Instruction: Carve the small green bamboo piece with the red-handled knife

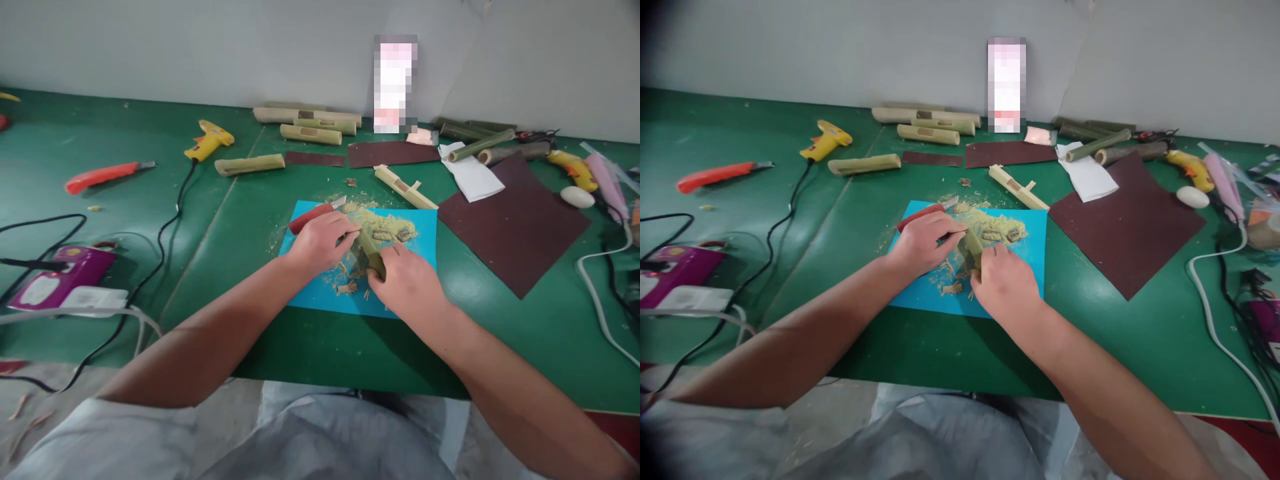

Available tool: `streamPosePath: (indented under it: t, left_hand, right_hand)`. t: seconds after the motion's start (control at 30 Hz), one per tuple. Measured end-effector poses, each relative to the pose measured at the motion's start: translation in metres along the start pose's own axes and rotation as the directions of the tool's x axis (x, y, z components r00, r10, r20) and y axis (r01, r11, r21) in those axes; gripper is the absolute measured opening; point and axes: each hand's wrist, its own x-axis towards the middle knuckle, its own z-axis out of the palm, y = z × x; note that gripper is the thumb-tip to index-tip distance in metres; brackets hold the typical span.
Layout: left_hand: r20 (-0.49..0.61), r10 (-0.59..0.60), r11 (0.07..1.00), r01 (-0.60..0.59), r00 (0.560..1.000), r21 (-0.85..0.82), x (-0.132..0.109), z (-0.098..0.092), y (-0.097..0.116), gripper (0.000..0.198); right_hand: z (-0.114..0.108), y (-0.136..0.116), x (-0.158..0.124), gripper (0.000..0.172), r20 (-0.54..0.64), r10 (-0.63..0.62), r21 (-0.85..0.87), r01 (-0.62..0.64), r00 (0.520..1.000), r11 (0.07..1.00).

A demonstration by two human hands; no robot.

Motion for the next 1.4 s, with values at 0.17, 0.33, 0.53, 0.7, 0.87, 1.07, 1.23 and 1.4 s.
streamPosePath:
  t: [0.17,0.33,0.53,0.7,0.87,1.07,1.23,1.4]
  left_hand:
    - [-0.015,-0.049,0.999,0.049,0.999,-0.017,-0.001,0.002,0.008,0.018]
    - [0.133,0.065,0.996,-0.057,0.989,-0.065,-0.003,0.002,0.021,0.022]
    - [0.103,0.074,0.997,-0.073,0.992,-0.020,-0.002,0.004,0.021,0.027]
    - [0.056,0.042,0.999,-0.043,0.998,0.011,-0.001,0.004,0.020,0.025]
    - [0.160,0.093,0.995,-0.088,0.983,-0.038,-0.001,0.005,0.021,0.028]
    - [0.092,0.060,0.998,-0.057,0.994,-0.029,0.002,0.003,0.015,0.025]
    - [0.021,-0.011,1.000,0.011,1.000,-0.006,0.004,0.001,0.011,0.026]
    - [0.077,0.060,0.998,-0.058,0.995,-0.033,0.003,0.002,0.010,0.023]
  right_hand:
    - [0.003,0.002,0.004,0.017,-0.004,0.036,0.044,-0.035,0.999,0.998]
    - [0.005,0.001,0.004,0.016,-0.020,0.031,0.055,-0.030,0.999,0.998]
    - [0.003,0.000,0.004,0.015,-0.014,0.052,0.055,-0.051,0.999,0.997]
    - [0.003,0.000,0.003,0.018,-0.019,0.043,0.056,-0.042,0.999,0.998]
    - [0.003,0.000,0.003,0.018,0.000,0.036,0.051,-0.036,0.999,0.998]
    - [0.000,0.000,0.003,0.019,0.020,0.050,0.051,-0.051,0.999,0.997]
    - [0.001,0.000,0.003,0.019,0.009,0.038,0.045,-0.039,0.999,0.998]
    - [0.001,-0.001,0.003,0.018,0.007,0.043,0.047,-0.043,0.999,0.998]
